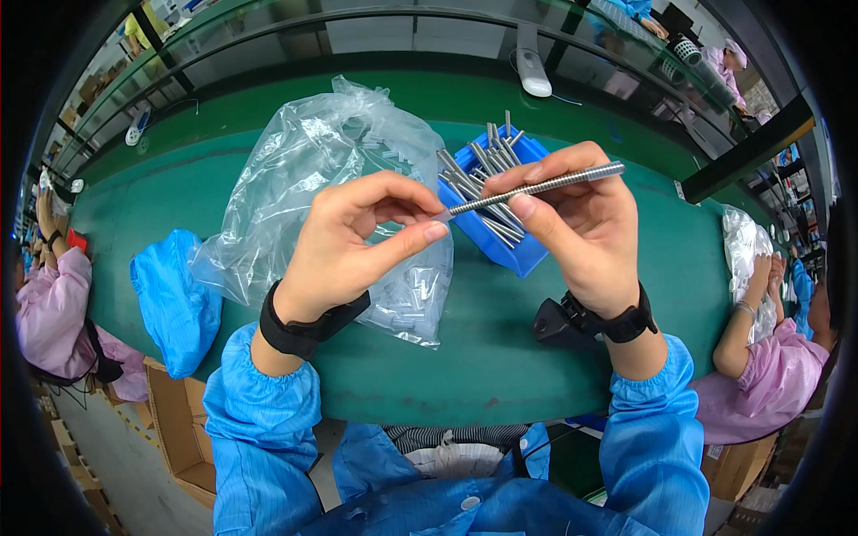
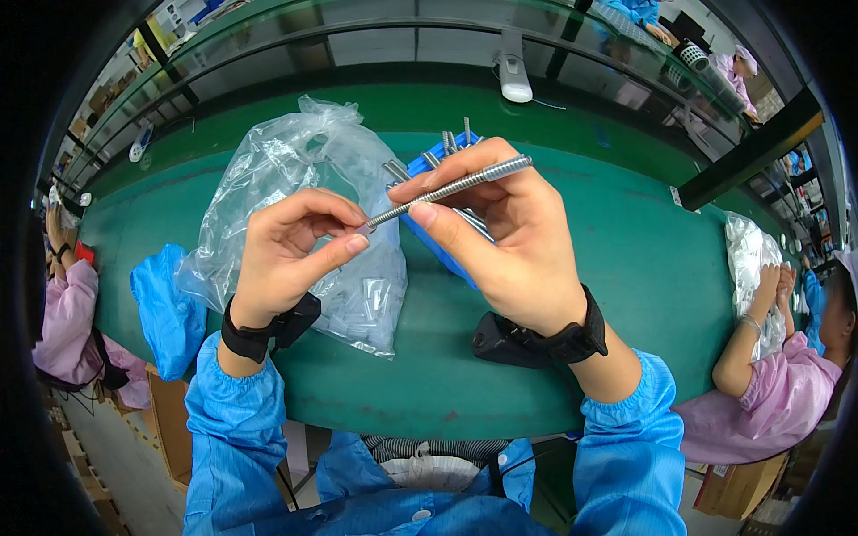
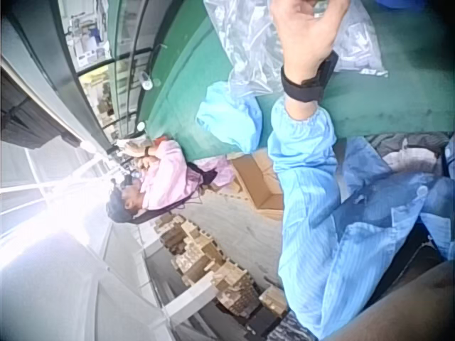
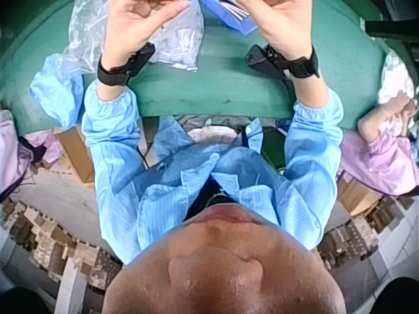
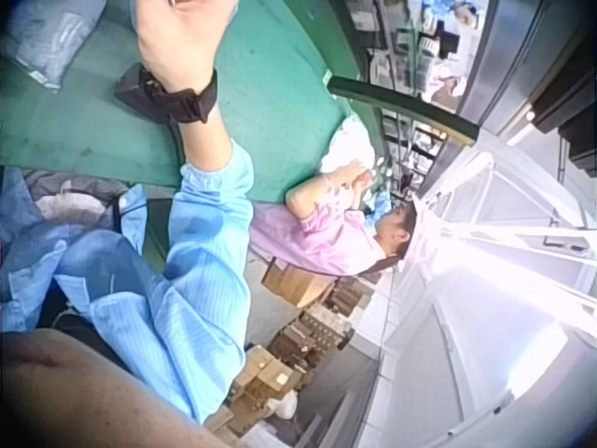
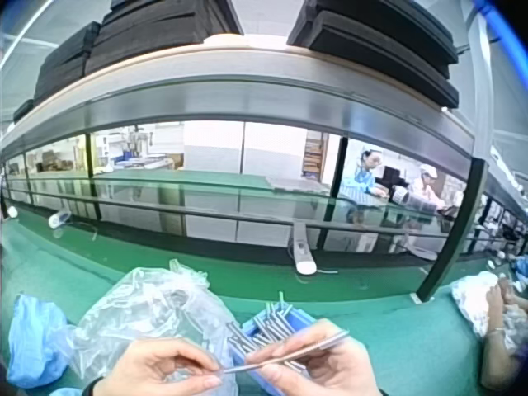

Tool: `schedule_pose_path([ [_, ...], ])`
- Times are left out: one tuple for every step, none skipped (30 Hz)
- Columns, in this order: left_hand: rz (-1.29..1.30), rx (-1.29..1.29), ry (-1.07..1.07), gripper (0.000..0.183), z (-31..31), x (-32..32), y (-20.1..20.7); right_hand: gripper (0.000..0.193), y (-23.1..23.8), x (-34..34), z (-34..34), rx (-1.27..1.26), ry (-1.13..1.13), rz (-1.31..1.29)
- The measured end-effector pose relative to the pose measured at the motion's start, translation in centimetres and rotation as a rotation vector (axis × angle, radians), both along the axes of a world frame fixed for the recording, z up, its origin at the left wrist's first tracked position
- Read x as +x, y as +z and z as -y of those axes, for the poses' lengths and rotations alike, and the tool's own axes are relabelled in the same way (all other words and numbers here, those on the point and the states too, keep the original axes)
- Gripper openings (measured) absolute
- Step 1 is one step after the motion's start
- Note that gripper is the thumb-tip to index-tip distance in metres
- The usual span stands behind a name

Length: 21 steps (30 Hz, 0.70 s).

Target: Inspecting and sorting metal pins on an industrial assembly line.

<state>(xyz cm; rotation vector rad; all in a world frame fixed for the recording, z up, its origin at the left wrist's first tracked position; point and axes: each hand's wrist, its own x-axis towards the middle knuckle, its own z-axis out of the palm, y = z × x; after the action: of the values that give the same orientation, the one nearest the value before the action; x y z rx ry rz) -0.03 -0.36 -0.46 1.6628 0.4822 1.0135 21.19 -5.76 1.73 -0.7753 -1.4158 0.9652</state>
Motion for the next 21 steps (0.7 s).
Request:
schedule_pose_path([
  [0.000,0.003,0.002,0.019,0.01,0.00,0.01,0.019,0.03,0.01,0.00,0.005,0.001,-0.005],
  [0.003,0.002,0.003,0.019,0.01,0.00,0.00,0.019,0.04,0.01,-0.01,0.009,0.001,-0.010],
  [0.006,0.001,0.005,0.019,0.01,-0.01,-0.02,0.019,0.01,-0.02,-0.02,0.002,0.001,-0.008],
  [0.009,0.000,0.007,0.019,0.01,-0.02,-0.04,0.019,-0.05,-0.07,-0.03,-0.005,0.001,-0.007],
  [0.010,0.005,0.005,0.020,-0.02,-0.01,-0.06,0.019,-0.07,-0.09,-0.02,-0.012,0.000,-0.005],
  [0.011,0.009,0.004,0.020,-0.06,0.00,-0.09,0.019,-0.04,-0.09,-0.02,-0.013,0.000,-0.002],
  [0.012,0.014,0.002,0.020,-0.09,0.01,-0.11,0.019,0.02,-0.09,-0.04,-0.013,0.000,0.000],
  [0.018,0.015,0.006,0.020,-0.09,0.04,-0.14,0.019,0.02,-0.08,-0.07,-0.014,0.000,0.002],
  [0.023,0.016,0.010,0.019,-0.09,0.09,-0.18,0.019,0.01,-0.07,-0.06,-0.012,0.002,0.002],
  [0.029,0.017,0.015,0.019,-0.09,0.13,-0.21,0.019,-0.02,-0.06,-0.03,-0.010,0.005,0.001],
  [0.034,0.035,0.023,0.019,-0.14,0.13,-0.25,0.019,0.00,-0.06,0.00,-0.008,0.007,0.000],
  [0.040,0.053,0.031,0.019,-0.21,0.15,-0.31,0.019,0.02,-0.07,0.01,-0.009,0.003,0.005],
  [0.045,0.071,0.038,0.019,-0.26,0.16,-0.34,0.019,0.05,-0.08,0.03,-0.010,0.000,0.010],
  [0.040,0.085,0.046,0.019,-0.23,0.17,-0.31,0.019,0.06,-0.09,0.03,-0.011,-0.004,0.015],
  [0.036,0.099,0.054,0.018,-0.18,0.19,-0.25,0.019,0.00,-0.08,-0.03,-0.005,-0.004,0.007],
  [0.031,0.113,0.061,0.018,-0.16,0.22,-0.23,0.020,-0.09,-0.07,-0.12,0.001,-0.004,0.000],
  [0.032,0.118,0.060,0.019,-0.15,0.23,-0.23,0.020,-0.13,-0.07,-0.18,0.007,-0.004,-0.007],
  [0.033,0.122,0.059,0.019,-0.16,0.23,-0.25,0.020,-0.12,-0.09,-0.17,0.007,-0.001,-0.013],
  [0.034,0.127,0.058,0.019,-0.16,0.24,-0.27,0.020,-0.10,-0.11,-0.15,0.007,0.001,-0.018],
  [0.035,0.123,0.060,0.018,-0.14,0.25,-0.26,0.020,-0.10,-0.14,-0.13,0.007,0.003,-0.024],
  [0.036,0.120,0.062,0.018,-0.12,0.25,-0.25,0.020,-0.11,-0.17,-0.11,0.003,0.003,-0.024],
])
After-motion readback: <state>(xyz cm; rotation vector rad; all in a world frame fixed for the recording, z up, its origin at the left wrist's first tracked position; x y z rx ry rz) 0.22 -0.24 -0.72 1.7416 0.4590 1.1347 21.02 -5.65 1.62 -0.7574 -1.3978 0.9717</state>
